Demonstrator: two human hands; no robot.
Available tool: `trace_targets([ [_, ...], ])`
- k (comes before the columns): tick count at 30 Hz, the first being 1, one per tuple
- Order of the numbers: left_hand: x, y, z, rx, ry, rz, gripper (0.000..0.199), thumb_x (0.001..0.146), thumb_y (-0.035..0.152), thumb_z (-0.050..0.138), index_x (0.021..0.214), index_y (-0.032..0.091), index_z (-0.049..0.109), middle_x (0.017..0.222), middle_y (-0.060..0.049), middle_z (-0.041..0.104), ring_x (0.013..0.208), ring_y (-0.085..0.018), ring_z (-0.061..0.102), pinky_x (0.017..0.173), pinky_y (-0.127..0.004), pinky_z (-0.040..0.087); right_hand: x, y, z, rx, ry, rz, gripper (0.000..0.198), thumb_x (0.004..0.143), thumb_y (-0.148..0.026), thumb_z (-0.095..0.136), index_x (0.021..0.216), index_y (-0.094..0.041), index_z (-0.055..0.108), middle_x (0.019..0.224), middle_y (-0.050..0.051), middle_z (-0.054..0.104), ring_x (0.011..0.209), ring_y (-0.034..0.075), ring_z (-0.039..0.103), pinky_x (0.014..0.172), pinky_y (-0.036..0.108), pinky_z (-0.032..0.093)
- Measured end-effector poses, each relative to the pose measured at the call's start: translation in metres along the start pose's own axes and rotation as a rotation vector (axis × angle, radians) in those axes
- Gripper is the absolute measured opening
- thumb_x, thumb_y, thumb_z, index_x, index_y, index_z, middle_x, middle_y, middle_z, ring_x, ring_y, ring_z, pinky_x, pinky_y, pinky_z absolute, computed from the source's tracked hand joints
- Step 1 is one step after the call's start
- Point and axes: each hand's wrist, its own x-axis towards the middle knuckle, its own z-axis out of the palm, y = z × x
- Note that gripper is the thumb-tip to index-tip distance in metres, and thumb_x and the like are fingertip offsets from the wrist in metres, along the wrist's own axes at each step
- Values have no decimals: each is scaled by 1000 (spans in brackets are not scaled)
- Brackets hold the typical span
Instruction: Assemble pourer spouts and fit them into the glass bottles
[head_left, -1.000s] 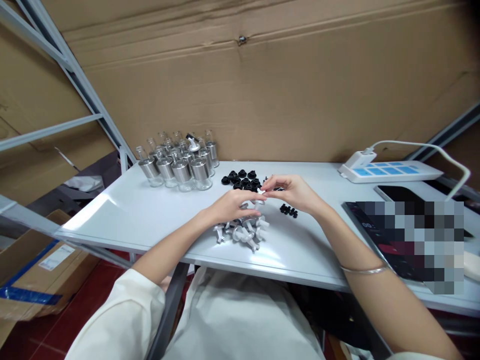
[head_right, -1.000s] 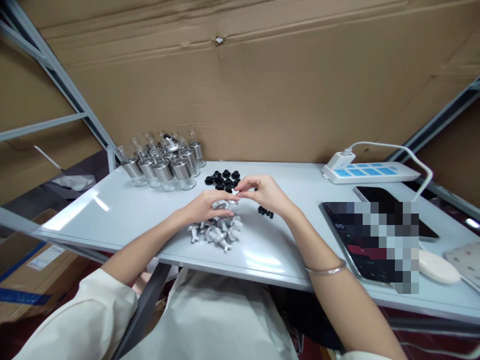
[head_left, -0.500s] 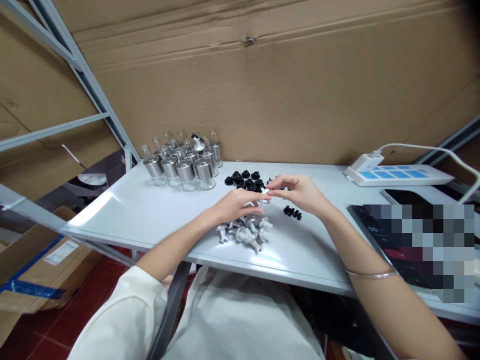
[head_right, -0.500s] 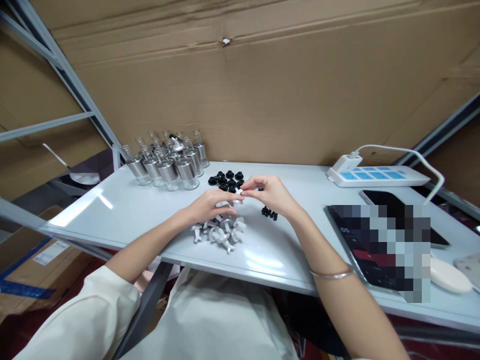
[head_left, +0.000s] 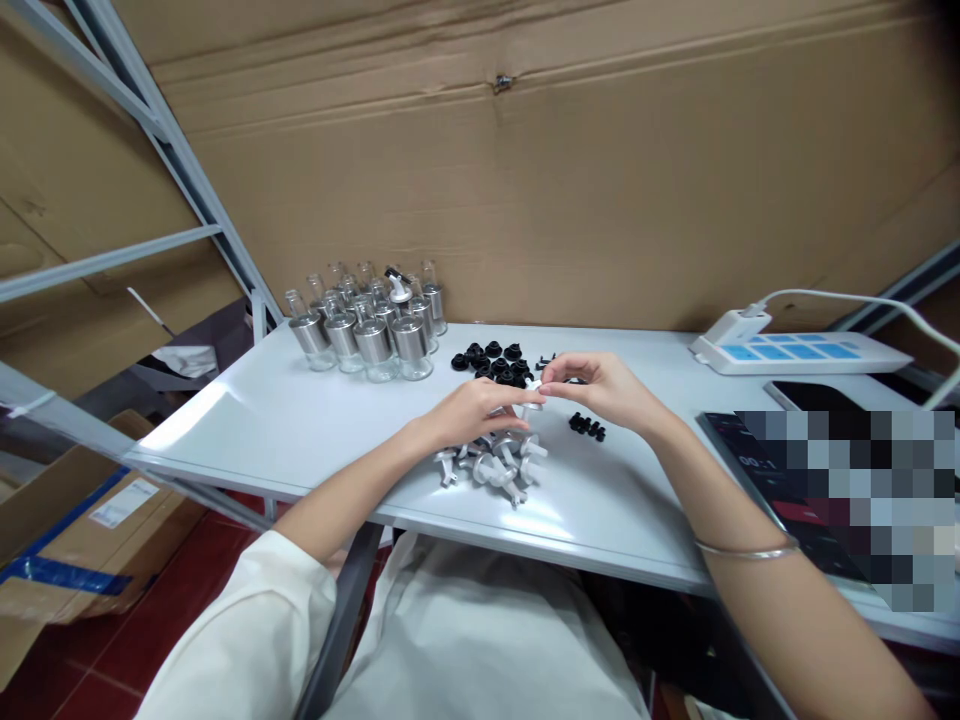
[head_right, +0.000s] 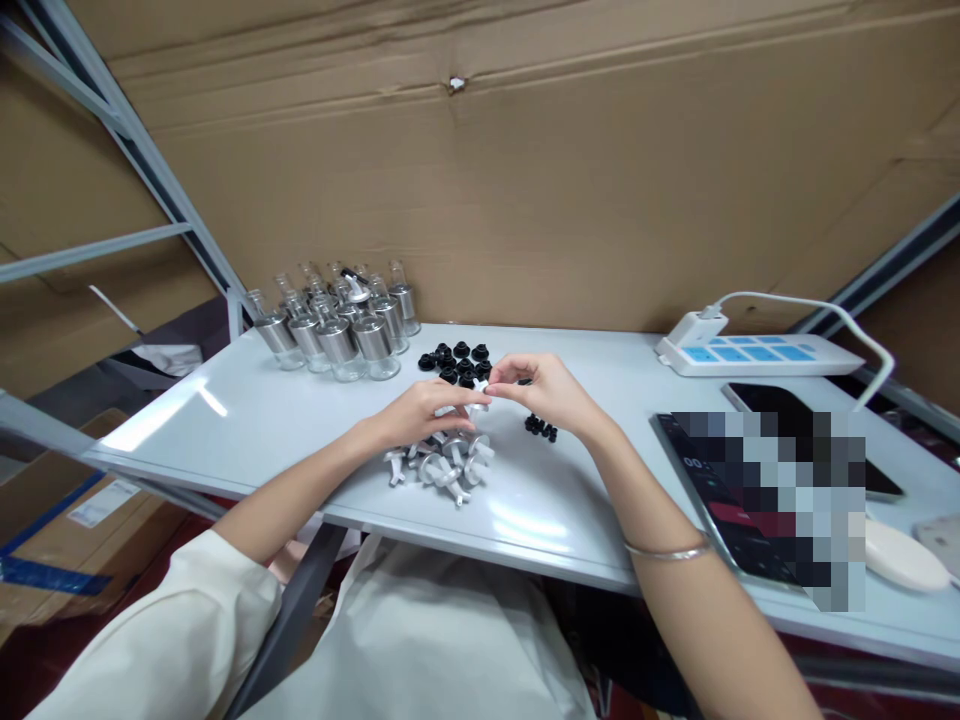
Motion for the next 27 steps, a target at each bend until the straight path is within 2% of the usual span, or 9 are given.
trace_targets([
  [9, 0, -1, 0, 59, -8, -6, 34, 86, 31, 58, 117, 20, 60, 112, -7, 69, 87, -15, 68, 85, -28, 43, -1, 0, -1, -12, -53, -10, 32, 70, -49, 67, 68, -17, 62, 68, 2, 63, 66, 15, 55, 69, 31, 43],
  [14, 1, 4, -2, 62, -6, 1, 32, 87, 30, 56, 117, 19, 59, 116, -7, 67, 87, -14, 68, 85, -28, 42, 0, 3, -10, -3, 64, 24, 29, 72, -48, 62, 75, -19, 64, 74, 5, 67, 70, 19, 61, 68, 32, 47],
  [16, 1, 5, -3, 65, -8, 5, 32, 88, 30, 55, 118, 19, 59, 116, -7, 67, 87, -14, 68, 85, -27, 42, 2, 8, -18, -129, 159, 31, 24, 75, -42, 57, 78, -20, 64, 75, 6, 69, 71, 20, 63, 70, 34, 48],
  [19, 1, 5, -3, 86, -10, 9, 33, 88, 32, 54, 118, 19, 58, 115, -7, 67, 89, -14, 68, 86, -28, 42, 4, 21, -32, -444, 247, 32, 17, 76, -30, 51, 76, -21, 66, 80, 7, 72, 74, 23, 64, 76, 38, 47],
  [22, 1, 4, -3, 115, -16, 22, 32, 89, 33, 54, 117, 19, 59, 115, -7, 67, 94, -15, 67, 85, -28, 42, 4, 34, -43, -605, 188, 90, 18, 76, -25, 50, 76, -21, 67, 83, 7, 73, 75, 24, 66, 77, 38, 48],
  [27, 0, 3, -3, 133, -21, 38, 32, 89, 33, 53, 116, 18, 58, 114, -7, 68, 88, -14, 68, 84, -28, 41, 3, 46, -47, -674, 82, 182, 19, 76, -22, 51, 78, -21, 70, 83, 5, 74, 75, 22, 67, 73, 33, 49],
])
